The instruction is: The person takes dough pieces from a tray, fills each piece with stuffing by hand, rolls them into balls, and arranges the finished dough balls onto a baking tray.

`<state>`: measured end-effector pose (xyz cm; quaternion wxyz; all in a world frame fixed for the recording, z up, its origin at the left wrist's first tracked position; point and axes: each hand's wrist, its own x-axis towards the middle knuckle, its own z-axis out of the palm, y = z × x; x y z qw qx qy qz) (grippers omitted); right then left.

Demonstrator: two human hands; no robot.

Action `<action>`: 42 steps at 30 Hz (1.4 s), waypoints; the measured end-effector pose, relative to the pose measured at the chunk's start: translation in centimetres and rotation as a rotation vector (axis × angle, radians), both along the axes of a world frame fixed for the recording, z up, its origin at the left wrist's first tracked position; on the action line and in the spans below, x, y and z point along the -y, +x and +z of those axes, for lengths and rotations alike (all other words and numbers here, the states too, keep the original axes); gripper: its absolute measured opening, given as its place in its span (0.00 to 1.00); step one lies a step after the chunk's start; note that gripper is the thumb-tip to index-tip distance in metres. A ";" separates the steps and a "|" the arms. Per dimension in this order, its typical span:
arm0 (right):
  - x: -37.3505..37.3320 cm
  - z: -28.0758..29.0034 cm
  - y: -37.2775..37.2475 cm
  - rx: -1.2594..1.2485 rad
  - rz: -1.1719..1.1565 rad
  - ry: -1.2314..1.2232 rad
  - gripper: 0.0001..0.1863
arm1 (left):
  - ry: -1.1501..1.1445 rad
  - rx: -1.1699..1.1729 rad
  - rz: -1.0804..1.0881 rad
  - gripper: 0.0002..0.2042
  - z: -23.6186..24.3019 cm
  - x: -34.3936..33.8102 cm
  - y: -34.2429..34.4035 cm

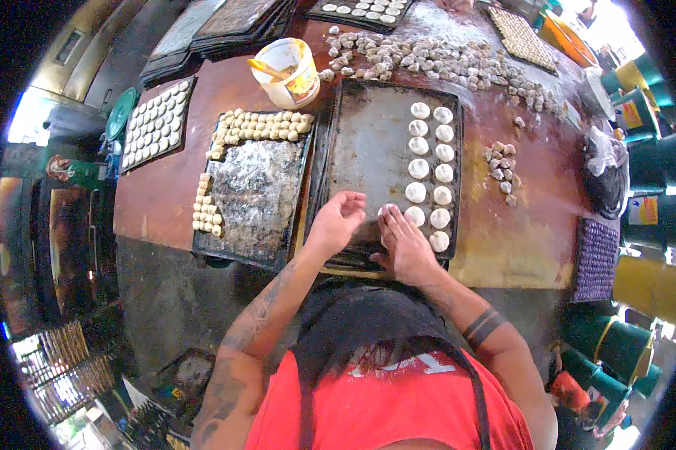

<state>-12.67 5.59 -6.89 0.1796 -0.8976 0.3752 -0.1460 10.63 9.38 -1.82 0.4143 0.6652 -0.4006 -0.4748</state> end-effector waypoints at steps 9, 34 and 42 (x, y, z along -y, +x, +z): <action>19.2 -3.2 -21.7 0.214 -0.757 -0.225 0.12 | 0.045 0.273 0.156 0.11 -1.5 -3.4 11.2; 3.4 15.4 9.2 0.498 0.005 0.401 0.15 | -0.030 -0.578 0.168 0.13 6.2 1.4 3.8; 3.8 15.5 7.6 0.466 -0.070 0.212 0.27 | -0.132 -0.755 0.080 0.15 6.2 1.5 1.6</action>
